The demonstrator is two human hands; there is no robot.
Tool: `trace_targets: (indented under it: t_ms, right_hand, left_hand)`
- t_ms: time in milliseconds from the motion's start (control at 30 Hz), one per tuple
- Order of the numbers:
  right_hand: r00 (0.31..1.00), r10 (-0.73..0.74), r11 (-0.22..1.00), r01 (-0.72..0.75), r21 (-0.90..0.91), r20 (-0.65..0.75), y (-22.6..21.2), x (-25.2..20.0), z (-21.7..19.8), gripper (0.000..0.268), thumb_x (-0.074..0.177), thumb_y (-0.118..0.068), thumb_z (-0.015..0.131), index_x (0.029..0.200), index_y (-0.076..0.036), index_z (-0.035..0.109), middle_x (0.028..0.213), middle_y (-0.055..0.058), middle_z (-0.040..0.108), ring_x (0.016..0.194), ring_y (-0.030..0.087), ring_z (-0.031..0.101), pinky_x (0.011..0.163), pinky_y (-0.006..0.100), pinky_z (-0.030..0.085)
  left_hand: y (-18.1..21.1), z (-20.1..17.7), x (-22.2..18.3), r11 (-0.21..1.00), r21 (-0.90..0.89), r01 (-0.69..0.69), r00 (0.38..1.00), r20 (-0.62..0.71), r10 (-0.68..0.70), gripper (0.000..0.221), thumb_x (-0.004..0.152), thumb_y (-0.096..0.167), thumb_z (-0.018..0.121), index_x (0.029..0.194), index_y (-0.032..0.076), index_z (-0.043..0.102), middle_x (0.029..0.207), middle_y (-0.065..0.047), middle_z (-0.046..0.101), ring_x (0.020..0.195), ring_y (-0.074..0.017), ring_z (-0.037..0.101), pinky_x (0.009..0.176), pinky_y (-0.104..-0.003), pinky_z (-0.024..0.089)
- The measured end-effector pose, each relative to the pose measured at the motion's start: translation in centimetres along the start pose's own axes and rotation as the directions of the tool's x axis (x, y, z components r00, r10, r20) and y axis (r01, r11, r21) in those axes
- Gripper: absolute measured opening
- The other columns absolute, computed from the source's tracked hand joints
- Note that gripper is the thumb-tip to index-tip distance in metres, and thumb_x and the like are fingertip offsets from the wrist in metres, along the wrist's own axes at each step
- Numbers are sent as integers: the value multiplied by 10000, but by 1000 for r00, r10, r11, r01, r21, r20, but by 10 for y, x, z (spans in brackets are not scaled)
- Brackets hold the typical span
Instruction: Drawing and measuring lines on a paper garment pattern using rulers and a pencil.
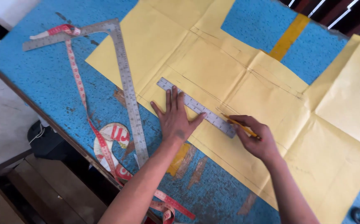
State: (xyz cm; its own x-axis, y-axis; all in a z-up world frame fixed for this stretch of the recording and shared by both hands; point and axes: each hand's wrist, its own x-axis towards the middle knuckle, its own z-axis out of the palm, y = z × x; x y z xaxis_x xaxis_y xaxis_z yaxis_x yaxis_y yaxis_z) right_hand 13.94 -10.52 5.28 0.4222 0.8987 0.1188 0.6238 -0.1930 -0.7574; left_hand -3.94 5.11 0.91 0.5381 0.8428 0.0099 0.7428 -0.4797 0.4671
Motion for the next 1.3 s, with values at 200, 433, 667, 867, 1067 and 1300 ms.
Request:
trace_targets:
  t_ms: [200,433,667,867,1067,1300]
  right_hand:
    - [998,-14,996,8,87,62,-21,59,50,281,953,-161,682,1202,-262,765,1018,-13,808,932,163,735,850,347,549]
    - [991,-92,994,86,66,93,-31,125,99,235,971,-212,675,1180,-268,767,1036,-8,795,954,192,741,809,354,545]
    - [988,-87,996,83,40,128,-28,131,107,232,966,-224,678,1176,-247,773,1020,33,796,937,282,745,808,406,567]
    - [991,-12,1000,10,15,136,-29,134,108,233,966,-250,672,1172,-276,777,1014,29,790,897,277,736,791,381,561]
    - [990,19,1000,-17,-14,142,-38,136,106,232,953,-255,678,1156,-310,775,1022,14,792,940,248,736,800,385,559]
    - [988,24,999,-27,18,156,-38,133,105,267,978,-243,627,1206,-264,764,1072,14,794,833,214,697,766,370,520]
  left_hand:
    - [-33,-5,23,999,-30,24,997,-74,-26,969,835,719,599,1518,89,327,1676,-199,229,1567,-346,196,1129,-798,44]
    - [-27,-24,23,998,24,64,998,23,-65,973,855,797,399,1545,114,344,1695,-162,210,1578,-296,181,1172,-757,68]
    - [-32,-15,24,999,32,39,999,-23,-39,980,847,784,449,1537,96,346,1678,-191,238,1571,-321,194,1154,-774,82]
    - [-33,-14,23,1000,19,24,998,-67,-23,956,853,752,481,1527,84,368,1666,-202,266,1564,-329,212,1143,-784,82]
    - [-21,-27,14,999,-48,23,1000,6,-23,937,854,728,489,1521,79,385,1668,-223,246,1566,-346,199,1127,-814,54]
    - [-19,-20,10,999,-34,6,999,42,-4,951,829,740,481,1544,125,357,1675,-215,215,1578,-352,141,1123,-815,-7]
